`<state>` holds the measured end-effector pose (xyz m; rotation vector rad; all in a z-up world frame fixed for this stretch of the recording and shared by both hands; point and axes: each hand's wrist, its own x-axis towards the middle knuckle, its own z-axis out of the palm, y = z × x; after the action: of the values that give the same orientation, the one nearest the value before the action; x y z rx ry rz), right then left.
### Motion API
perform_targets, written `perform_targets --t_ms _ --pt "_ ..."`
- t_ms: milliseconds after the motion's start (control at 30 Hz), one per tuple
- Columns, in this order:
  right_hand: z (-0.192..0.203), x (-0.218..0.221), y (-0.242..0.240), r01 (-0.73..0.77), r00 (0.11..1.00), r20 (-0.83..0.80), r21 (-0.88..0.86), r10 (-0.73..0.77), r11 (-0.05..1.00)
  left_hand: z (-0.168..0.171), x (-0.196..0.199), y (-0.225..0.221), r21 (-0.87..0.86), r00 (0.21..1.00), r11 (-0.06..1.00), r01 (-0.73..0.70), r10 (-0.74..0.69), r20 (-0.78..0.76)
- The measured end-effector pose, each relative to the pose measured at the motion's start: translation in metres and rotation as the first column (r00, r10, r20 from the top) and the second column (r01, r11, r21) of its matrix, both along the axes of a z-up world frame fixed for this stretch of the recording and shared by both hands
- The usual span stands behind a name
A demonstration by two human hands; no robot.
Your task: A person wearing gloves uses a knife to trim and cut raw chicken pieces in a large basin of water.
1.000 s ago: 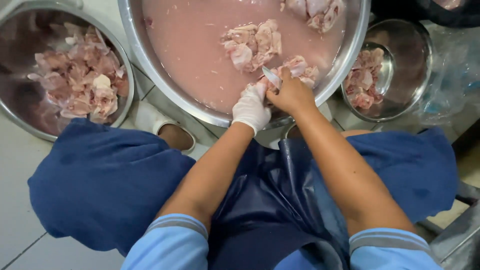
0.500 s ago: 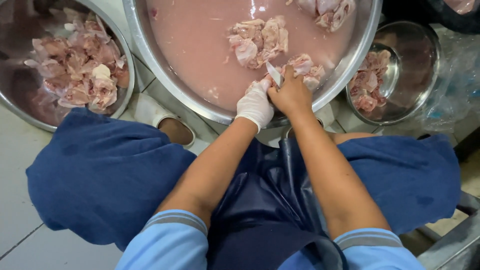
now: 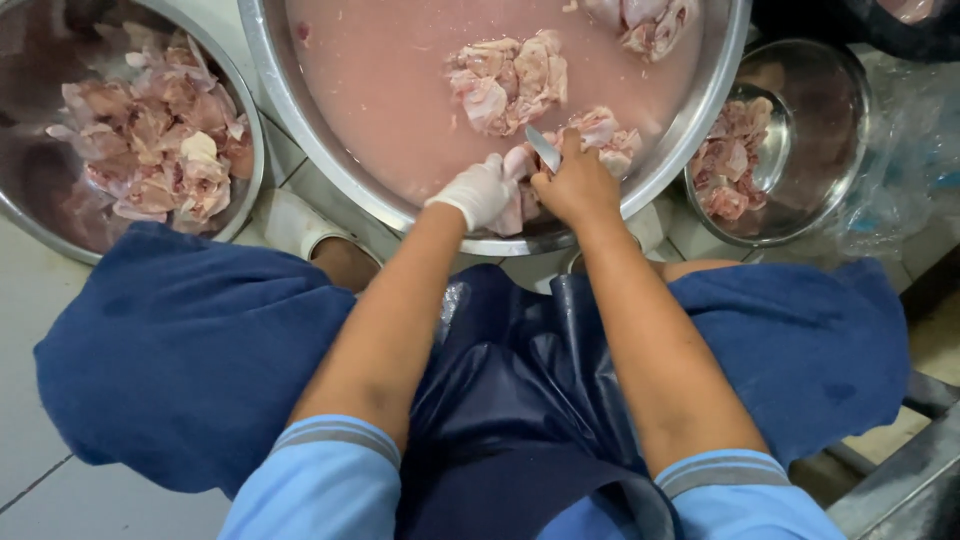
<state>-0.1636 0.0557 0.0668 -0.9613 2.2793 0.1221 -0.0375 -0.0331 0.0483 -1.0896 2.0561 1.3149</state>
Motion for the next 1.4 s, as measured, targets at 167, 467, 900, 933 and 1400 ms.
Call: perform_targets --t_ms 167,467,900,933,1400 --pt "0.015 0.001 0.001 0.006 0.999 0.033 -0.002 -0.006 1.0 -0.11 0.001 -0.002 0.038 0.968 0.981 -0.19 0.194 -0.157" --pt "0.008 -0.006 0.003 0.005 0.997 0.077 -0.009 -0.005 1.0 -0.036 -0.01 0.011 -0.142 0.98 0.99 -0.003 -0.026 -0.199" --pt "-0.003 -0.002 0.002 -0.01 0.998 0.054 -0.03 0.012 0.999 -0.048 -0.02 0.001 -0.086 0.984 0.994 0.06 -0.073 -0.163" --pt "-0.007 -0.003 0.002 -0.007 0.999 0.052 -0.045 0.009 0.999 -0.048 -0.015 -0.002 -0.08 0.984 0.995 0.062 -0.074 -0.16" --pt "0.002 -0.004 -0.006 0.001 1.0 0.02 -0.062 0.0 0.998 -0.075 -0.011 -0.027 -0.253 0.972 0.948 0.192 -0.22 -0.088"
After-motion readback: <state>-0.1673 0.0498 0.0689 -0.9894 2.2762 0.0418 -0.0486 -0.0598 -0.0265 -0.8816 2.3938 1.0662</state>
